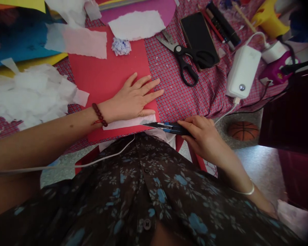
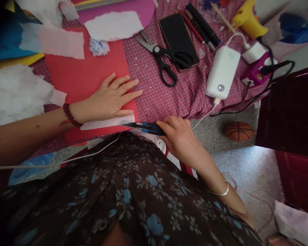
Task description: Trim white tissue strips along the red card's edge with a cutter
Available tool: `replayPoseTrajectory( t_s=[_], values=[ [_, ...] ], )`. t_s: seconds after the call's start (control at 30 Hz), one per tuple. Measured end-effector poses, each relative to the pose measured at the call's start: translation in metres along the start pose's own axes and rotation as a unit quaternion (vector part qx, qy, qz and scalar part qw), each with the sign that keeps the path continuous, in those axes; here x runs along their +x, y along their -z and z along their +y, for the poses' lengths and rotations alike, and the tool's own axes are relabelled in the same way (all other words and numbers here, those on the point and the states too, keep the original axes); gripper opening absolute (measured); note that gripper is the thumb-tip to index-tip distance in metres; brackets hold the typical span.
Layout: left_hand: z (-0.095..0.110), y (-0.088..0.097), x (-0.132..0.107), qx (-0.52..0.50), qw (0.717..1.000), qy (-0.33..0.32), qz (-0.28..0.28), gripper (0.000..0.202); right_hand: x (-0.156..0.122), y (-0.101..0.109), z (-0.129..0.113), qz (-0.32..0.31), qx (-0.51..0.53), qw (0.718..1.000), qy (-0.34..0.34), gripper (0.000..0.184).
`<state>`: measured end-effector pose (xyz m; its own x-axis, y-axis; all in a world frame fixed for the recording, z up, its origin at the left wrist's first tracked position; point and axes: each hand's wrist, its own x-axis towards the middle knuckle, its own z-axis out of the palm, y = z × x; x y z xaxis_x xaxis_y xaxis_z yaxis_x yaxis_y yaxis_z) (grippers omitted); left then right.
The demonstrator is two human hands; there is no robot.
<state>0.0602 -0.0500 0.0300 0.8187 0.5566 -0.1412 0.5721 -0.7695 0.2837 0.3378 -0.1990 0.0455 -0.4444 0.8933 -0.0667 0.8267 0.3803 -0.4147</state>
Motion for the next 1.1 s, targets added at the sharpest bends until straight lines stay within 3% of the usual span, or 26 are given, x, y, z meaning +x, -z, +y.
replayPoseTrajectory(
  t_s=[0.23, 0.43, 0.63, 0.77, 0.9, 1.03, 1.1],
  values=[
    [0.000, 0.002, -0.001, 0.007, 1.000, 0.002, -0.013, 0.062, 0.003, 0.008, -0.003, 0.024, -0.028, 0.999, 0.006, 0.034],
    [-0.010, -0.010, 0.003, -0.050, 0.998, -0.011, 0.025, 0.064, 0.017, 0.007, -0.004, 0.030, -0.030, 0.999, 0.029, 0.033],
    [-0.009, -0.014, 0.005, -0.070, 0.996, -0.013, 0.053, 0.062, 0.025, 0.008, 0.008, -0.007, 0.002, 0.999, 0.034, 0.037],
    [-0.017, -0.004, 0.002, -0.114, 0.992, -0.010, 0.050, 0.054, 0.024, 0.014, 0.011, -0.029, 0.004, 0.999, 0.027, 0.038],
    [-0.018, 0.013, -0.034, -0.143, 0.980, -0.044, 0.130, 0.051, 0.023, 0.017, 0.009, -0.025, -0.004, 0.999, 0.024, 0.038],
    [0.010, 0.010, -0.090, 0.113, 0.970, -0.062, 0.204, 0.020, 0.025, 0.017, 0.012, -0.033, 0.001, 0.999, 0.025, 0.040],
    [0.026, 0.001, -0.109, 0.177, 0.965, -0.073, 0.181, 0.015, 0.027, 0.017, 0.014, -0.039, 0.010, 0.999, 0.026, 0.040]
  ],
)
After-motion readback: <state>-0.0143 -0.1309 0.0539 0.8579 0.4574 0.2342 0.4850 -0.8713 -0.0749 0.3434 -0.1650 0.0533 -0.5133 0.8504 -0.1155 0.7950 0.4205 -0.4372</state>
